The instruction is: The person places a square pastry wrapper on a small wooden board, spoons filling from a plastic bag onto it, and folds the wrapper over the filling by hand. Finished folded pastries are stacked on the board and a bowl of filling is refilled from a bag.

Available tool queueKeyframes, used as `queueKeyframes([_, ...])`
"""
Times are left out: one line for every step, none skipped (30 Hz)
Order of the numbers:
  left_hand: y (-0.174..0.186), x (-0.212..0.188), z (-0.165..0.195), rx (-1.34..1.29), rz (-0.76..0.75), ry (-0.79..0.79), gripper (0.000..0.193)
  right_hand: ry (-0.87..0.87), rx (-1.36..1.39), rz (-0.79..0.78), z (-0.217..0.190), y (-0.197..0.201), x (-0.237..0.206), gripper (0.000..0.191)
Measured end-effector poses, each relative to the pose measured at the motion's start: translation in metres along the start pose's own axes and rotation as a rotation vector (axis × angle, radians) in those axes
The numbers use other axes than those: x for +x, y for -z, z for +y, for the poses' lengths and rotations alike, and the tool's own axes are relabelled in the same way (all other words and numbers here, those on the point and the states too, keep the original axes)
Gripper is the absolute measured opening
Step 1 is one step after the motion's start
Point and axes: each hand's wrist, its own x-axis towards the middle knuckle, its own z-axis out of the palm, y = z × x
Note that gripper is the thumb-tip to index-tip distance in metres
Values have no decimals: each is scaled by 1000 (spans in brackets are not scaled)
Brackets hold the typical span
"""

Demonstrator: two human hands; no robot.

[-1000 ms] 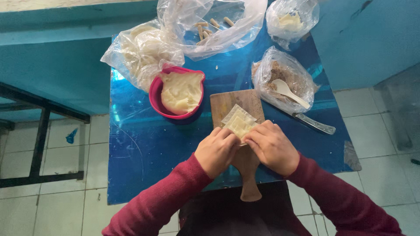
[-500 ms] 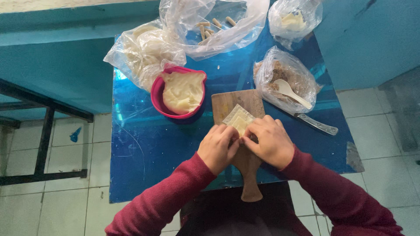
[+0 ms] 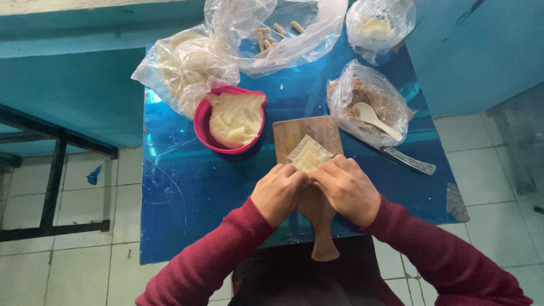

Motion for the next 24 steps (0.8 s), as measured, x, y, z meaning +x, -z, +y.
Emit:
queueKeyframes([0,0,0,0,12,15,17,-11,5,-5,1,-1,1,14])
queueKeyframes([0,2,1,0,23,28,16,-23,9,-10,3,-2,1,14])
queueKeyframes([-1,3,2,-1,33,42,16,-58,43,-27,6,-3,2,12])
queueKeyframes([-2,4,3,-31,30,111,12,-94,76,-43,9,-3,4,10])
queueKeyframes([-2,6,2,-61,26,180,8,-130,109,-59,13,-4,6,8])
queueKeyframes([-3,8,2,-91,23,249,5,-151,171,-77,18,-4,8,8])
queueKeyframes([-2,10,0,-140,22,280,6,-170,233,-94,23,-4,12,9])
queueKeyframes([-1,12,-2,-189,23,311,6,-187,294,-111,28,-5,15,9])
queueKeyframes([0,12,-3,-239,23,343,7,-207,313,-147,32,-5,19,10])
queueKeyframes([0,12,-3,-209,59,293,6,-227,331,-183,35,-5,21,10])
queueKeyframes([-1,13,-4,-178,95,242,6,-247,348,-218,36,-5,22,10])
queueKeyframes([-2,12,-3,-149,130,192,6,-223,334,-183,36,-5,21,10])
queueKeyframes([-3,12,-3,-116,126,158,8,-200,320,-148,33,-5,19,10])
queueKeyframes([-4,11,-1,-82,123,123,11,-177,304,-112,30,-5,16,10])
queueKeyframes([-5,10,0,-50,120,88,13,-139,215,-70,25,-5,13,10])
queueKeyframes([-6,9,0,-20,111,56,14,-102,127,-29,18,-6,8,10])
queueKeyframes([-6,8,0,9,100,22,15,-66,40,13,12,-7,4,10])
queueKeyframes([-6,8,0,39,90,-11,17,-55,19,17,9,-6,2,11])
queueKeyframes([-6,7,0,35,93,-11,15,-44,-1,19,5,-4,-1,12])
queueKeyframes([-6,6,0,32,95,-9,13,-34,-20,21,3,-3,-2,13])
queueKeyframes([-6,5,0,30,96,-8,12,-50,-22,25,2,-3,-1,12])
queueKeyframes([-7,5,0,21,100,8,12,-66,-23,28,2,-1,-1,10])
queueKeyframes([-8,6,0,14,103,25,11,-82,-24,32,3,-1,1,8])
queueKeyframes([-9,7,-1,9,108,38,10,-72,-24,40,3,-1,2,8])
